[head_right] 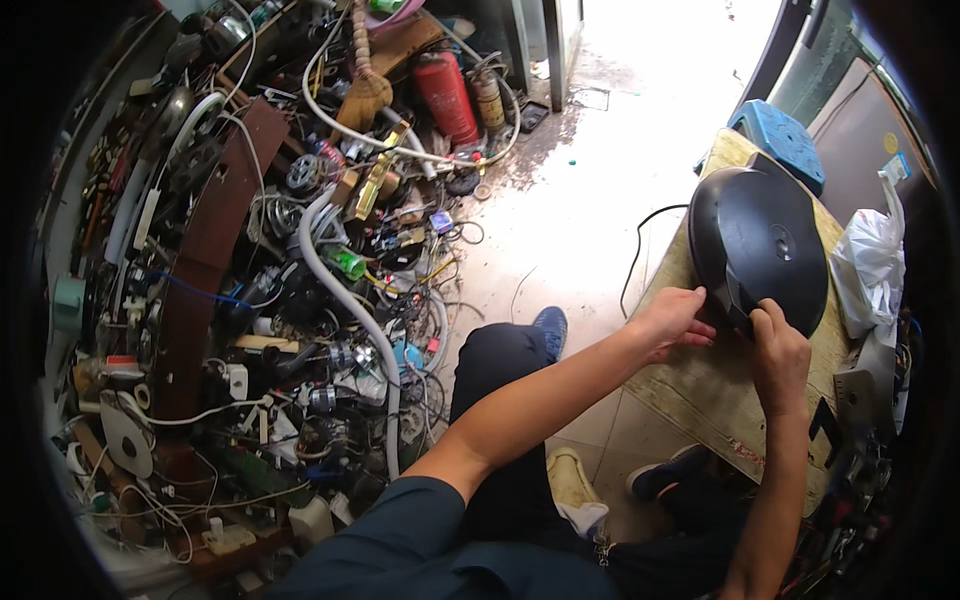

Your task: The person opens a round electric grill and uses a cordless drill to remove screws from the hinge area. They then use a screwdriver to probe the interior and manipulate a copper wire inside the grill. Another person briefly enters the frame and hands over a black strap.

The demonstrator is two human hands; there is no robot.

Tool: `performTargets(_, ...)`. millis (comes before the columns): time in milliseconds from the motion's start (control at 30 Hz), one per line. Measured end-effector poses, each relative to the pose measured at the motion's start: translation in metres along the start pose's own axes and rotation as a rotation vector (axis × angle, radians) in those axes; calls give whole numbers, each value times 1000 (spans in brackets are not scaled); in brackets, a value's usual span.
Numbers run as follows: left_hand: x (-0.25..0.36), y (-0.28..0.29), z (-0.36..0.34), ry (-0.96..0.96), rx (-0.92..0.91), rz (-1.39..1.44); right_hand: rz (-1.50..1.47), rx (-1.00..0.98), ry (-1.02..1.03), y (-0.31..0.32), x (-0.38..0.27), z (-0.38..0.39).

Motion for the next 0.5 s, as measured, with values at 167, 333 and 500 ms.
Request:
performTargets(167,-3,-1,29,-288,-103,-141,-35,-8,-39,-6,-8,2)
performTargets(333,12,25,162,-744,8,-245,-112,127,-2,28,-47,17)
performTargets(500,-24,163,295,-963,540,-205,-329,173,-3,28,-83,82)
Point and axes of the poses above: each hand's wrist, its own z-axis away from the middle knuckle, its own y-axis out of the back of the hand, x = y × z, the point moved 5 cm from there along -z, towards the middle knuckle, and after that the axes turned 2 degrees about -z, right-handed, at the moved point
